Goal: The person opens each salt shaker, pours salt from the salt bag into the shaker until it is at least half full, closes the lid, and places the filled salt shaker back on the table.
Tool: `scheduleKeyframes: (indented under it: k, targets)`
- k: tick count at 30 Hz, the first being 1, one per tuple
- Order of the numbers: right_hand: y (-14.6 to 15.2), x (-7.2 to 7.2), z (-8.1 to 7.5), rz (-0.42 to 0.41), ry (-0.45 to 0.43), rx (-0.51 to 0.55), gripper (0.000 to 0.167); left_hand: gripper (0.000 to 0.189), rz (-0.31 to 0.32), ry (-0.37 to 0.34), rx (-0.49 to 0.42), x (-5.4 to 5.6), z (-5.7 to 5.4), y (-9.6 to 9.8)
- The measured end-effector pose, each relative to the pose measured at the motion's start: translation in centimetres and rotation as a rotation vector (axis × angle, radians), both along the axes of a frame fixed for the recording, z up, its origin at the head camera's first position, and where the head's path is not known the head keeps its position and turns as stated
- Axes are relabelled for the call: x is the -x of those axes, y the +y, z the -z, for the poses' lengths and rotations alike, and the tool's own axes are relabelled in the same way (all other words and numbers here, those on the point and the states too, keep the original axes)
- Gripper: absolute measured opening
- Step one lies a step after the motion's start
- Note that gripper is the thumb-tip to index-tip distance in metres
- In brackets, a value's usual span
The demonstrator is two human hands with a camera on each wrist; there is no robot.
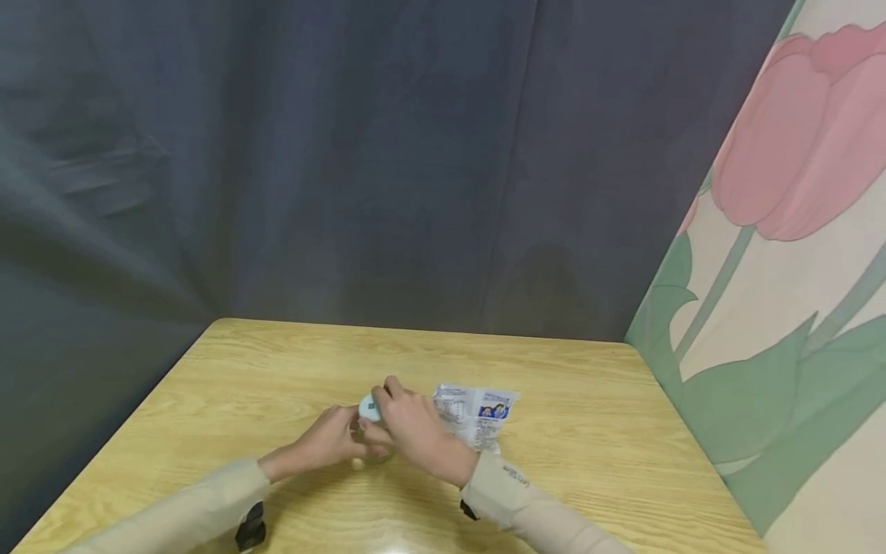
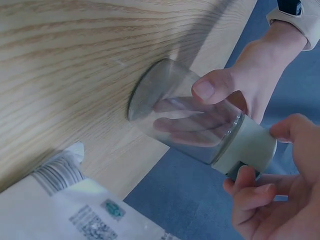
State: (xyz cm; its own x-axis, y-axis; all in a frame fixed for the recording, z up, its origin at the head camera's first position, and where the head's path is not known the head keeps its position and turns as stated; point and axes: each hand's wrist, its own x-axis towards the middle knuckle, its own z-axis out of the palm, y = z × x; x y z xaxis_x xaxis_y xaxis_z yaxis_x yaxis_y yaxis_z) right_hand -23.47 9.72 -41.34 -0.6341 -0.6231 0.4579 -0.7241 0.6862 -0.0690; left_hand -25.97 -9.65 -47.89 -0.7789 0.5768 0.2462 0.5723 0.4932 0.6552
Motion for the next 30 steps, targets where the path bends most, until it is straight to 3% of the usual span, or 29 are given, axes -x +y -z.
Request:
scheduleKeyframes:
  k: [7, 15, 30]
  targets:
    - [-0.36, -0.04, -0.22, -0.009, -0.048, -0.005, 0.031, 0.058, -0.014, 0.002, 0.001, -0.08, 0.16, -0.34]
    - [-0.05, -0.09, 0.18, 0.119, -0.070, 0.010, 0.050, 0.071, 0.004, -0.019, 0.006, -0.10, 0.15, 0.01]
    - [-0.04, 0.42, 0.23, -0.011, -0.055, 0.051, 0.033, 0.069, -0.021, -0.027, 0.030, 0.04, 0.03, 0.20]
